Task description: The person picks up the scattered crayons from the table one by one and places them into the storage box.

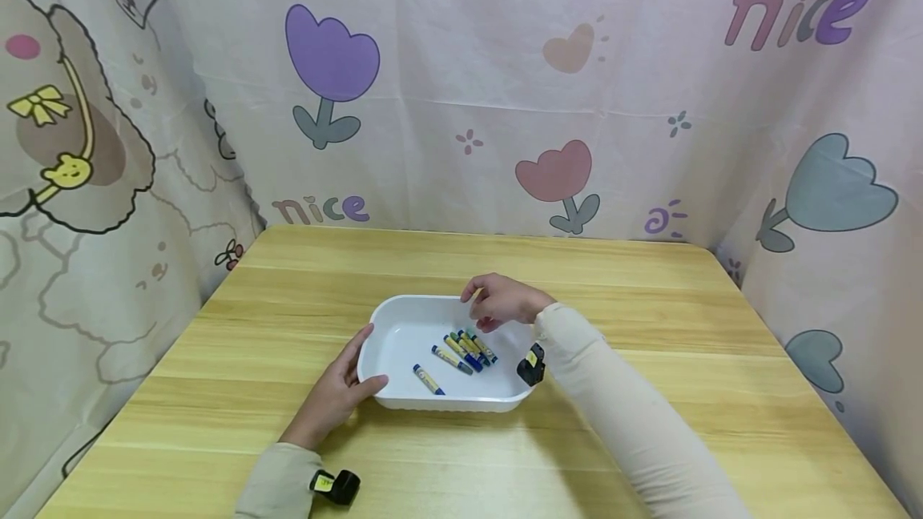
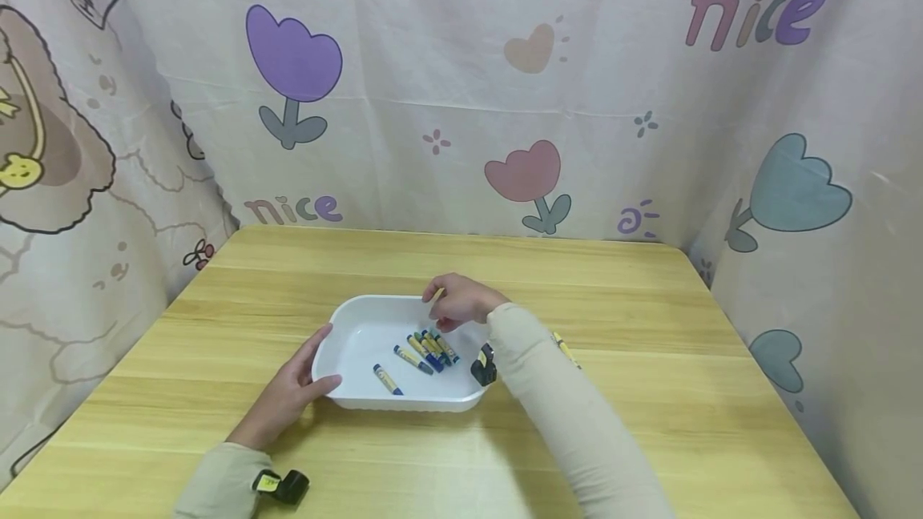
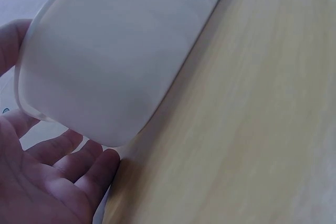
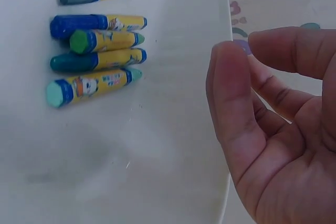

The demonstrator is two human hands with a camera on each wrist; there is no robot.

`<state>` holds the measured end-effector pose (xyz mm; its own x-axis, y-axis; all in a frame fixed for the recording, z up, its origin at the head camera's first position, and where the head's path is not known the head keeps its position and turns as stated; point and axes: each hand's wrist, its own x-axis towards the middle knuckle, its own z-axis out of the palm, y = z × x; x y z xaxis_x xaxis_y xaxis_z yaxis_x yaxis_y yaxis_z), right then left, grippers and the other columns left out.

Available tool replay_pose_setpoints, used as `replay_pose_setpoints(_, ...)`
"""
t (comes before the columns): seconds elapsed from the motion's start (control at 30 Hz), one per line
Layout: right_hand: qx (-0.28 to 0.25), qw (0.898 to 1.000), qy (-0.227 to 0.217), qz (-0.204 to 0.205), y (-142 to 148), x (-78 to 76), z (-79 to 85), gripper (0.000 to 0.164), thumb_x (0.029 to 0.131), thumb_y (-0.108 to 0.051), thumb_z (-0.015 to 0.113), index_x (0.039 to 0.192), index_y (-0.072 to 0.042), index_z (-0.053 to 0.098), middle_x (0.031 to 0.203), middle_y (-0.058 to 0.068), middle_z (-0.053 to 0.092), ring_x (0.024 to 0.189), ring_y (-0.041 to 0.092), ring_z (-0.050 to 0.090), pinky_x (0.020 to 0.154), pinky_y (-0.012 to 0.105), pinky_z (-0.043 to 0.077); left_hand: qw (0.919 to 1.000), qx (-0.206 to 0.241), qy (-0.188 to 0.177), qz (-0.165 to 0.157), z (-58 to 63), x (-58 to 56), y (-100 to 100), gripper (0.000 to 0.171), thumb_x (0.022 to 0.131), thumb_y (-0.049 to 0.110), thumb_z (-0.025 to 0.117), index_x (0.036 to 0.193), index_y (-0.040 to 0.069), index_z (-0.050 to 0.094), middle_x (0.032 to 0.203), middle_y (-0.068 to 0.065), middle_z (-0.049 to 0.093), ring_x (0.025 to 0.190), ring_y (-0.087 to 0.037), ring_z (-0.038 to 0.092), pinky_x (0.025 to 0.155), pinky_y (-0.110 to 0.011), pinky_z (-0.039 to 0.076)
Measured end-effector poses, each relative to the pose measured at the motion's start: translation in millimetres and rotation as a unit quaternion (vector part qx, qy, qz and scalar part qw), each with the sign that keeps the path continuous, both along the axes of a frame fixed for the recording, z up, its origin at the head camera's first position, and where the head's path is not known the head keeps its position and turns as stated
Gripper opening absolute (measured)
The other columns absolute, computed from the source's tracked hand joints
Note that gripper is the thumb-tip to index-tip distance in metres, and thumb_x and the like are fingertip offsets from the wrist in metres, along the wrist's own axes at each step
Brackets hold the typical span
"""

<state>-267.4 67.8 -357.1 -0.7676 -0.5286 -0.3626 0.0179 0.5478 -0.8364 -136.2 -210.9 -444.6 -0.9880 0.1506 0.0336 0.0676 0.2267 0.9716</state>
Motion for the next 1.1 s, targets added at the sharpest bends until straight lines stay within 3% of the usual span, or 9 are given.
replay_pose_setpoints(0.53, -0.003, 1.000, 0.017, -0.026, 35, -6.5, 3.8, 0.027, 0.095, -0.008, 0.061, 0.120, 0.000, 0.055, 0.108, 0.024, 0.058, 0.078, 0.024, 0.059, 0.073, 0.035, 0.057, 1.0000, -0.003, 0.001, 0.002, 2.2, 1.2, 1, 0.080, 0.091, 0.010, 0.067, 0.155, 0.011, 0.020, 0.157, -0.023, 0.019, 0.136, -0.040, 0.034, 0.097, -0.023, 0.039)
replay_pose_setpoints(0.77, -0.018, 0.999, 0.020, -0.037, 58, -8.1, 2.5, 0.036, 0.094, -0.007, 0.059, 0.126, 0.008, 0.048, 0.101, 0.019, 0.056, 0.077, 0.022, 0.059, 0.070, 0.033, 0.056, 1.0000, -0.006, 0.002, 0.000, 1.0, 0.9, 1, 0.080, 0.091, 0.010, 0.067, 0.155, 0.009, 0.019, 0.157, -0.022, 0.018, 0.137, -0.040, 0.031, 0.095, -0.014, 0.036)
replay_pose_setpoints(1.1, -0.028, 0.997, 0.005, -0.067, 92, -10.7, -2.6, 0.036, 0.096, -0.007, 0.057, 0.126, 0.009, 0.046, 0.099, 0.018, 0.056, 0.075, 0.019, 0.059, 0.081, 0.048, 0.054, 1.0000, 0.000, 0.003, -0.001, 1.0, 0.1, 1, 0.080, 0.091, 0.009, 0.067, 0.156, 0.010, 0.019, 0.157, -0.022, 0.018, 0.137, -0.039, 0.031, 0.092, -0.012, 0.037)
